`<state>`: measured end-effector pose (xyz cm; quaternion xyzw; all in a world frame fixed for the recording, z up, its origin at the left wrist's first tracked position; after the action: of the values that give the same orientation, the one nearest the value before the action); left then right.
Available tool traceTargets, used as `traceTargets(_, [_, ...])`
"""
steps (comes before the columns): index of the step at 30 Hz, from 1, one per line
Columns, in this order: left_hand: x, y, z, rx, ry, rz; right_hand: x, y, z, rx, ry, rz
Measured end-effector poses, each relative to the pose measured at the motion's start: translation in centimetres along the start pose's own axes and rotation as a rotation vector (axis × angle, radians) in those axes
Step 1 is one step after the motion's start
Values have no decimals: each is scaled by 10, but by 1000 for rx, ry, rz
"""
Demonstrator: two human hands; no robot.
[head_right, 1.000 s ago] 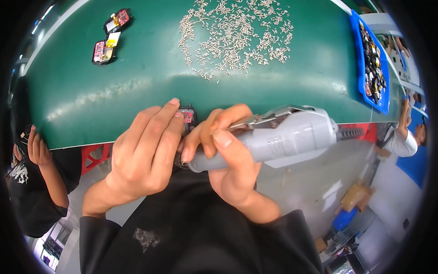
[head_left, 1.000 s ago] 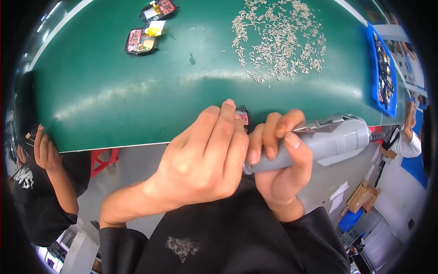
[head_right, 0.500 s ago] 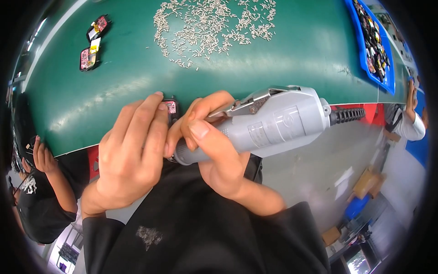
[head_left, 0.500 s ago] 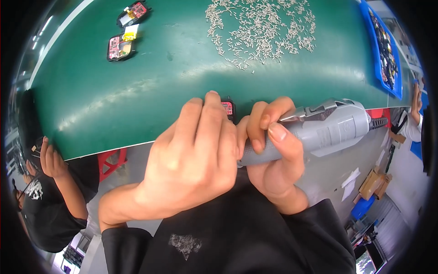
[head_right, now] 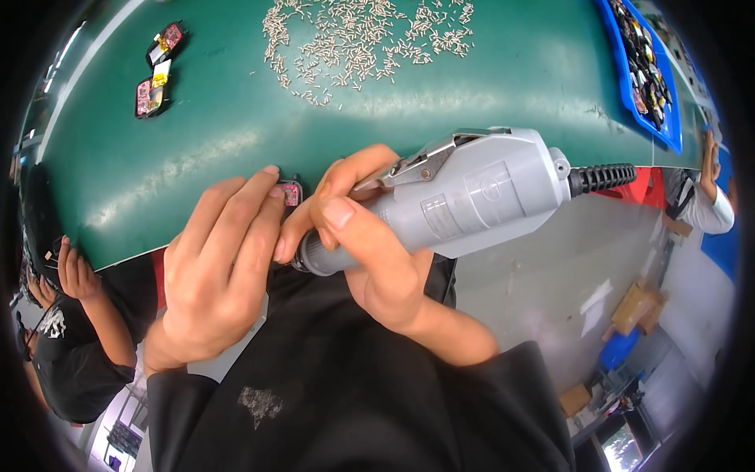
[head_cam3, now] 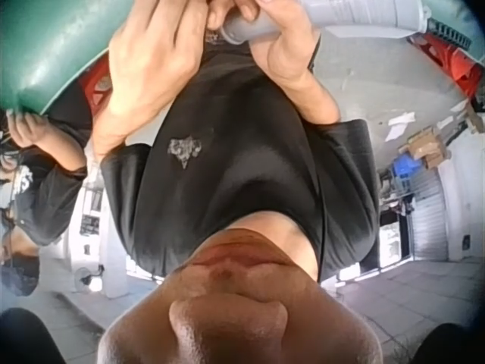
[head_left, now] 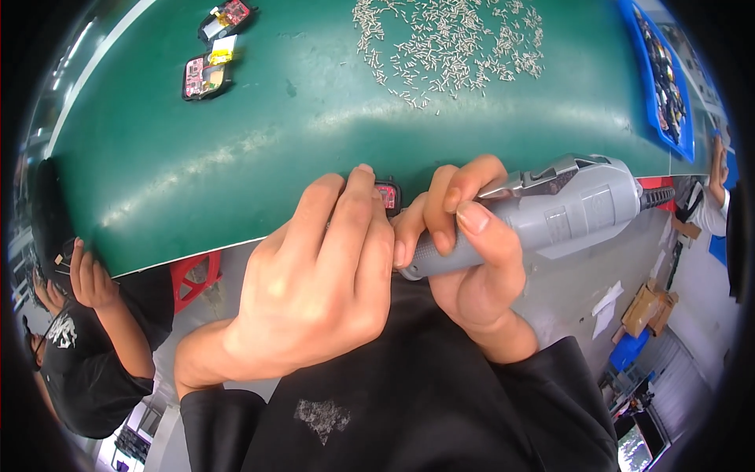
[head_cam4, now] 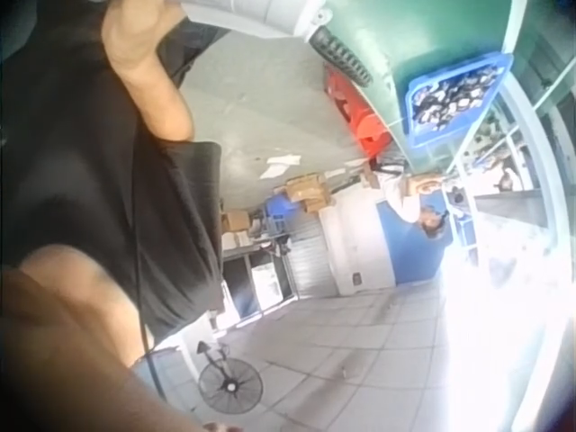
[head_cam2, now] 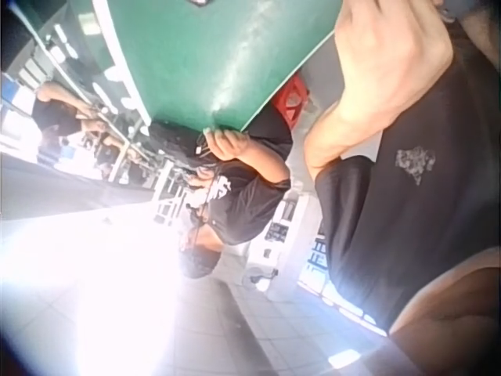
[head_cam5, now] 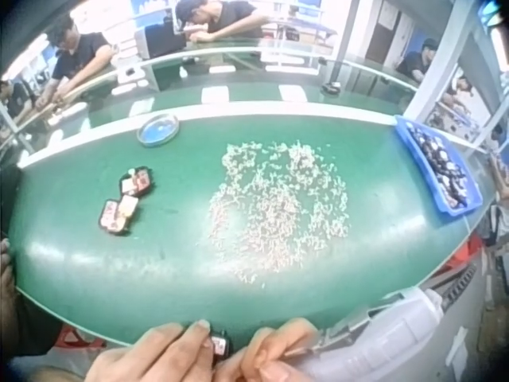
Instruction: Assemble small electronic components by inserting pieces and using an electric screwdriver.
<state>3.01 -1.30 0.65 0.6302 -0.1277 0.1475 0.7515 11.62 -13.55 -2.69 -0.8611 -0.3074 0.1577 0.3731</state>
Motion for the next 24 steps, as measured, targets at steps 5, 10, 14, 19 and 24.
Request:
traceTargets(5, [-2, -5, -7, -32, 46, 66, -12, -1, -3, 23, -133, -47])
traceTargets(10, [7, 0, 0, -27, 145, -27, -12, 0, 7, -74, -22, -39])
traceTargets(14, [10, 4, -1, -24, 115, -72, -13, -1, 6, -74, -30, -4])
traceTargets(19, [11, 1, 9, 56, 139, -82, -14, 0, 6, -46, -24, 39])
traceTargets(24, [-1, -1, 4, 75, 103, -142, -7, -2, -18, -1, -146, -23])
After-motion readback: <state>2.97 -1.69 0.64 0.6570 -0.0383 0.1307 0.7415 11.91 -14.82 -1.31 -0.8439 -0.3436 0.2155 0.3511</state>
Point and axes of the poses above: each hand's wrist, its own x-axis towards the middle knuckle, its own y-axis out of the back of the hand, z = x × y, the point moved 1 cm from there along x, towards the middle knuckle, and after that the axes turned 7 degrees about y, right-handed, at the moved point
